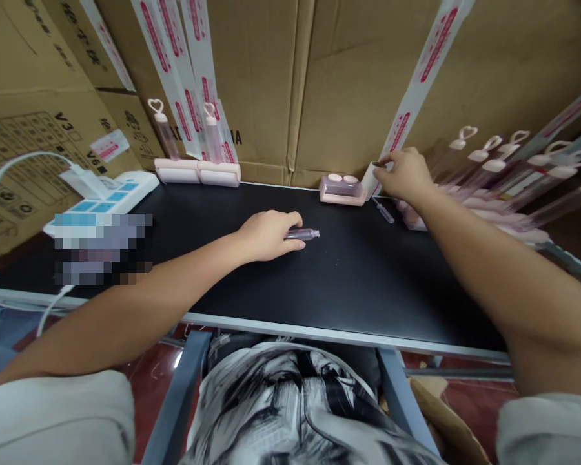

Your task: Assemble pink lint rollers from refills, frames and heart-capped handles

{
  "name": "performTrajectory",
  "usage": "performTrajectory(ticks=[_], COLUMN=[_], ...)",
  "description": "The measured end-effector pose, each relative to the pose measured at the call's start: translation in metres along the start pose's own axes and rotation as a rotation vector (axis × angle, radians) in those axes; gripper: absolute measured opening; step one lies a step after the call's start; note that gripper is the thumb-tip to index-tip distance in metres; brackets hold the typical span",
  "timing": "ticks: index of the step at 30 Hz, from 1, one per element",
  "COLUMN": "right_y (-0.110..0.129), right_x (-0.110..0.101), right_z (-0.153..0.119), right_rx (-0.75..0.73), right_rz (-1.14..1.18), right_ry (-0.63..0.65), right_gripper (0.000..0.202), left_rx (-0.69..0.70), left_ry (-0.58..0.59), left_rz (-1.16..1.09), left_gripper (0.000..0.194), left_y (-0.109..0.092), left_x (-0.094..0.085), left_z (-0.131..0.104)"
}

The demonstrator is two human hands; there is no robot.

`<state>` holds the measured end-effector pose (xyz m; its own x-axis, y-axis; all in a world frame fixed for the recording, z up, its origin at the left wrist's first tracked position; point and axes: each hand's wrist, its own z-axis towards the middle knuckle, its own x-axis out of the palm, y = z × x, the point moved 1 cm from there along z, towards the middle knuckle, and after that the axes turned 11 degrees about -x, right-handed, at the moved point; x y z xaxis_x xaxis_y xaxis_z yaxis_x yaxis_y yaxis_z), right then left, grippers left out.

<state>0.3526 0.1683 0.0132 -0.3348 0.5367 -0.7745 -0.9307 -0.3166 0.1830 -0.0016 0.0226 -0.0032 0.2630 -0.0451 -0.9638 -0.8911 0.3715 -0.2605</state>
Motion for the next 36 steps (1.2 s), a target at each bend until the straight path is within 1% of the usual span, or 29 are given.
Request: performTrajectory(ticks=[3, 5, 8, 10, 13, 15, 16, 17, 18, 20, 21, 22, 23, 24, 25, 26, 27, 29, 30, 31, 32, 33, 34, 36], right_y=[-0.005, -0.006, -0.006, -0.005, 0.006, 0.024, 0.038, 0.053, 0.071, 0.11, 0.129, 0.147, 0.161, 0.17, 0.175, 0.173, 0.166, 0.138, 0.12, 0.1, 0.081, 0.065, 0.051, 0.034], right_x=[0.014, 0.019, 0.017, 0.007, -0.021, -0.04, -0.047, -0.051, -0.052, -0.045, -0.039, -0.032, -0.024, -0.017, -0.01, -0.004, 0.002, 0.009, 0.012, 0.015, 0.019, 0.023, 0.027, 0.036], right_z=[0.0, -0.001, -0.001, 0.003, 0.011, 0.014, 0.013, 0.009, 0.003, -0.016, -0.028, -0.04, -0.051, -0.059, -0.063, -0.062, -0.056, -0.033, -0.018, -0.003, 0.01, 0.021, 0.029, 0.036], right_rx=[0.018, 0.024, 0.027, 0.03, 0.013, -0.017, -0.037, -0.005, 0.06, 0.147, 0.155, 0.16, 0.145, 0.117, 0.063, -0.013, -0.099, -0.26, -0.265, -0.216, -0.146, -0.086, -0.05, -0.009], right_rz=[0.029, 0.038, 0.058, 0.061, 0.022, 0.052, 0.13, 0.283, 0.509, 1.016, 1.217, 1.336, 1.392, 1.414, 1.38, 1.287, 1.144, 0.692, 0.468, 0.287, 0.152, 0.064, 0.016, -0.023], right_ry=[-0.01, -0.019, -0.042, -0.061, -0.136, -0.217, -0.242, -0.248, -0.209, 0.013, 0.142, 0.26, 0.377, 0.478, 0.528, 0.522, 0.459, 0.198, 0.098, 0.074, 0.118, 0.181, 0.225, 0.269], right_gripper=[0.025, 0.021, 0.012, 0.01, 0.01, 0.008, 0.007, 0.007, 0.009, 0.016, 0.016, 0.017, 0.025, 0.033, 0.039, 0.044, 0.045, 0.033, 0.025, 0.015, 0.008, 0.003, 0.004, 0.009], left_rx=[0.068, 0.098, 0.105, 0.103, 0.1, 0.085, 0.074, 0.065, 0.064, 0.111, 0.164, 0.234, 0.309, 0.377, 0.427, 0.453, 0.455, 0.417, 0.393, 0.369, 0.349, 0.333, 0.32, 0.3], left_ry=[0.013, 0.027, 0.043, 0.049, 0.049, 0.005, -0.04, -0.098, -0.168, -0.33, -0.414, -0.489, -0.55, -0.59, -0.607, -0.608, -0.601, -0.587, -0.585, -0.586, -0.587, -0.585, -0.578, -0.559], left_rz=[0.094, 0.117, 0.12, 0.123, 0.106, 0.035, -0.022, -0.085, -0.149, -0.252, -0.285, -0.306, -0.316, -0.316, -0.309, -0.301, -0.296, -0.295, -0.3, -0.305, -0.309, -0.312, -0.316, -0.326], left_gripper=[0.03, 0.032, 0.035, 0.036, 0.044, 0.054, 0.059, 0.065, 0.072, 0.086, 0.09, 0.089, 0.085, 0.078, 0.071, 0.065, 0.06, 0.054, 0.052, 0.05, 0.047, 0.045, 0.044, 0.045], left_y=[0.002, 0.005, 0.007, 0.008, 0.007, 0.006, 0.007, 0.007, 0.008, 0.009, 0.009, 0.009, 0.009, 0.008, 0.008, 0.007, 0.006, 0.004, 0.003, 0.003, 0.002, 0.003, 0.003, 0.004], left_x=[0.002, 0.004, 0.005, 0.004, 0.004, 0.004, 0.004, 0.005, 0.005, 0.004, 0.004, 0.003, 0.001, 0.0, -0.001, -0.002, -0.003, -0.005, -0.005, -0.005, -0.005, -0.005, -0.005, -0.005], left_z=[0.002, 0.004, 0.005, 0.005, 0.005, 0.006, 0.006, 0.007, 0.007, 0.009, 0.009, 0.009, 0.008, 0.007, 0.005, 0.004, 0.002, 0.0, -0.001, -0.001, 0.0, 0.0, 0.001, 0.002])
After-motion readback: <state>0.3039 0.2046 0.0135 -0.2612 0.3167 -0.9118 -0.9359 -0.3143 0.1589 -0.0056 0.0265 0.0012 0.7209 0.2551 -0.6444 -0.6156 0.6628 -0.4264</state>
